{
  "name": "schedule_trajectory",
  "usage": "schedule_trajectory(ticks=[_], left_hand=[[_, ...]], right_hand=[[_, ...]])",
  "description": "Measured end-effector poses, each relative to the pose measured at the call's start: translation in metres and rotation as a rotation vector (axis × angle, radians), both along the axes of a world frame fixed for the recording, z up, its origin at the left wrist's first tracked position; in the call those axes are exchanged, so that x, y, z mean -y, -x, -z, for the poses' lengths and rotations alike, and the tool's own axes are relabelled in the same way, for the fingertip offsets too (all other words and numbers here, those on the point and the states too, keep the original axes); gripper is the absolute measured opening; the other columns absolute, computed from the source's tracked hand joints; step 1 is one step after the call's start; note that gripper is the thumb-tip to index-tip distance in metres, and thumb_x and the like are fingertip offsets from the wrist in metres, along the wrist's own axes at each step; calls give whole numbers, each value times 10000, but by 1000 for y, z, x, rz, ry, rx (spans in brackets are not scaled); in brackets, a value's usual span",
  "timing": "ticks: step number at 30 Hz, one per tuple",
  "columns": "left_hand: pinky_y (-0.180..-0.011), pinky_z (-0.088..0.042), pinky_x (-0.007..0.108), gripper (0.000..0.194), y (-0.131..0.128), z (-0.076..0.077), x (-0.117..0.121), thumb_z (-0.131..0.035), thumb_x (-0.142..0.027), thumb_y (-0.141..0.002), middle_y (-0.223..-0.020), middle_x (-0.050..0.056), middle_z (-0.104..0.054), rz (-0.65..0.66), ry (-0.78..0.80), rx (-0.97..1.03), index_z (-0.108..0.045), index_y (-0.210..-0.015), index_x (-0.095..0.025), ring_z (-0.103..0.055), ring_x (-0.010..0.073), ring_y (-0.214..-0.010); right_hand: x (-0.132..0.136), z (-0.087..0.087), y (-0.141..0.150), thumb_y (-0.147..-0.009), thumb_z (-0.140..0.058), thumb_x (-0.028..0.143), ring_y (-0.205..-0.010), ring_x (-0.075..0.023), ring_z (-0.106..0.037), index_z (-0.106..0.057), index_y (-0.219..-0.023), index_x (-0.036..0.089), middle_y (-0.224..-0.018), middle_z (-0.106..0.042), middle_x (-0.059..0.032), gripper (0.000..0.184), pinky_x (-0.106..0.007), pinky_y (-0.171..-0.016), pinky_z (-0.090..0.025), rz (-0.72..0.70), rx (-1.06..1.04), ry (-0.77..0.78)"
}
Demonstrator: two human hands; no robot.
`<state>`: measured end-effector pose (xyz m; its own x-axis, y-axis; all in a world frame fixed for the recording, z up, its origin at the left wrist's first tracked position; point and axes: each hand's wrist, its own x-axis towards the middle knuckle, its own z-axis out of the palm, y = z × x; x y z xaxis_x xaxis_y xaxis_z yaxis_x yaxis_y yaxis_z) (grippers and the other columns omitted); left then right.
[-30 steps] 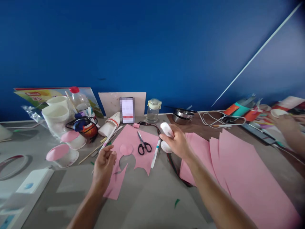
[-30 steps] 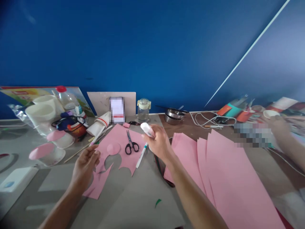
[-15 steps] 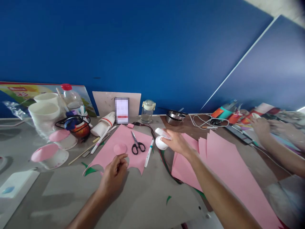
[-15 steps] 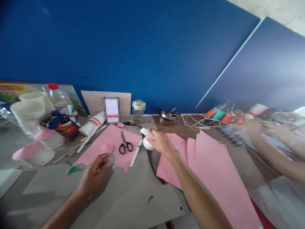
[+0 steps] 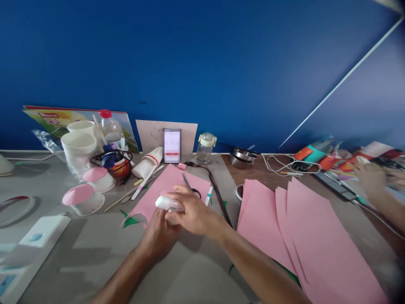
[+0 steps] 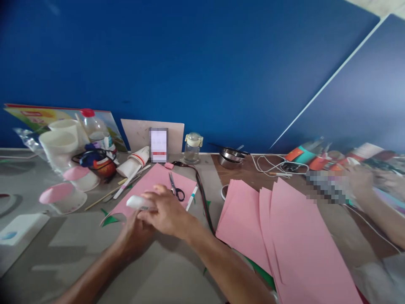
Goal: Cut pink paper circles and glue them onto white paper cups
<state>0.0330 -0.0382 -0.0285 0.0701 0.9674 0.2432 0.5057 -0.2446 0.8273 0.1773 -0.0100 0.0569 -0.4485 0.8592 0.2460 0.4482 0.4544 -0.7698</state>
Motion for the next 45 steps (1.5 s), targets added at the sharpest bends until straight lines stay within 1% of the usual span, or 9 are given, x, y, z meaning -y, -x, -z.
schedule_trajectory(ticks=[4, 7, 11, 16, 21, 26, 31, 35, 45], left_hand=[[-815, -489, 405, 525, -6, -14, 5, -638, -239, -685, -1054, 89, -624, 55, 148, -6, -507, -1192, -194, -599, 265, -956], [-820, -484, 422, 482, -12, -18, 7, -643, -231, -677, -1048, 95, -599, 91, 137, -41, -527, -1143, -195, -575, 284, -986], [-905, -447, 448, 508, -12, -14, 4, -657, -205, -651, -1144, 105, -565, 120, 85, -110, -524, -1141, -206, -509, 306, -1106], [-924, -433, 468, 451, -4, -13, -1, -678, -245, -648, -1131, 108, -563, 119, 77, -170, -553, -1079, -197, -507, 310, -1088], [-901, -435, 454, 446, -5, -16, 0, -635, -224, -672, -1084, 96, -599, 143, 81, -203, -530, -1104, -195, -515, 302, -1063], [-865, -435, 436, 410, -6, -15, 0, -623, -234, -683, -1038, 85, -615, 168, 62, -222, -531, -1080, -194, -541, 288, -1009], [-848, -441, 429, 385, -5, -15, 0, -614, -216, -669, -1008, 76, -623, 159, -5, -224, -546, -1047, -201, -549, 283, -982], [-861, -435, 443, 374, -5, -13, -1, -616, -216, -678, -992, 78, -618, 165, -22, -241, -529, -1042, -199, -552, 282, -964], [-874, -434, 465, 400, -5, -8, -1, -608, -213, -697, -1032, 100, -614, 167, -29, -279, -508, -1084, -192, -555, 313, -1041]], right_hand=[[-6, -8, -31, -835, -611, 345, -814, -187, -624, -620, -1128, 238, -880, -673, -16, 313, -291, -746, -477, 181, -78, 128], [-3, -8, -53, -824, -624, 389, -801, -185, -606, -536, -1213, 226, -942, -653, -32, 431, -274, -702, -455, 182, -65, 172], [5, 5, -66, -899, -506, 359, -736, -159, -580, -543, -1135, 209, -884, -638, -27, 282, -262, -663, -434, 118, -87, 252], [3, 14, -75, -785, -666, 361, -971, -206, -578, -603, -1072, 224, -1041, -638, -46, 325, -298, -834, -439, 155, -323, 278], [1, 27, -77, -664, -767, 413, -690, -140, -516, -624, -953, 232, -834, -592, -5, 369, -243, -610, -412, 248, -629, 332], [-4, 35, -59, -583, -798, 450, -624, -130, -472, -658, -840, 216, -685, -548, 15, 375, -263, -617, -405, 289, -907, 476], [-15, 26, -40, -700, -678, 529, -586, -124, -446, -655, -832, 191, -630, -506, 18, 363, -261, -589, -396, 340, -790, 379], [-22, 8, -27, -782, -591, 491, -571, -116, -443, -585, -779, 182, -646, -511, 9, 310, -240, -543, -387, 249, -586, 282], [-26, -2, 0, -771, -613, 357, -558, -97, -379, -456, -656, 202, -604, -418, 57, 249, -224, -533, -310, 220, -197, 40]])
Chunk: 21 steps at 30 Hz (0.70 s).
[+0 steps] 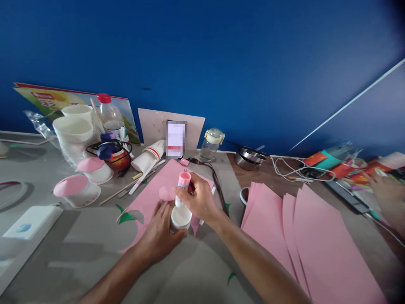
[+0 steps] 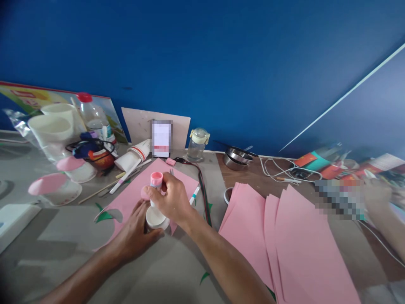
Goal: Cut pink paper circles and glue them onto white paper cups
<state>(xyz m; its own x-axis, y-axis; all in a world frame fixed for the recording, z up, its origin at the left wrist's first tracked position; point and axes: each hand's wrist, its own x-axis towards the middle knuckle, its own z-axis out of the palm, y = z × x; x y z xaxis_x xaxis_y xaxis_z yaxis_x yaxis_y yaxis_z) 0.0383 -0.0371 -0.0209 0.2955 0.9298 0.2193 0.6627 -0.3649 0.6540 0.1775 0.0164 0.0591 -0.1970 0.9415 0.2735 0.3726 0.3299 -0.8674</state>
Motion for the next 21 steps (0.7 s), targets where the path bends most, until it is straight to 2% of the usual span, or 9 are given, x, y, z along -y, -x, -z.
schedule_trajectory(ticks=[3, 8, 13, 17, 21], left_hand=[[-891, -429, 482, 418, 0, -1, 0, -608, -217, -710, -1022, 102, -619, 2, 9, -12, -502, -1113, -188, -559, 318, -1042], [-975, -385, 504, 450, 0, 0, 0, -620, -216, -709, -1120, 113, -608, 9, -26, 5, -486, -1138, -186, -541, 314, -1103], [-923, -421, 497, 422, 0, -2, 1, -607, -203, -714, -1070, 106, -612, -2, -22, -33, -483, -1118, -190, -542, 315, -1081], [-911, -432, 489, 449, 0, -4, 1, -616, -200, -713, -1094, 104, -603, 13, -6, -17, -459, -1134, -190, -541, 304, -1070], [-928, -418, 498, 419, 0, -3, 1, -620, -206, -722, -1070, 91, -610, 23, 3, 1, -467, -1112, -197, -553, 292, -1036]], right_hand=[[-1, 0, 3, -771, -611, 349, -541, -96, -375, -438, -641, 208, -583, -408, 66, 258, -223, -523, -302, 2, 43, -5], [-2, 1, 8, -781, -604, 372, -528, -95, -383, -453, -654, 208, -573, -408, 66, 257, -217, -509, -299, -17, 100, 3], [-8, 2, 8, -759, -619, 348, -544, -104, -398, -466, -657, 203, -599, -464, 47, 234, -226, -540, -322, 16, 208, -90], [-10, 1, -1, -750, -615, 307, -543, -106, -413, -480, -662, 202, -600, -481, 45, 192, -225, -540, -330, 59, 273, -102], [-3, 1, -16, -770, -604, 354, -528, -105, -393, -471, -665, 205, -583, -450, 52, 226, -225, -524, -325, 79, 256, -59]])
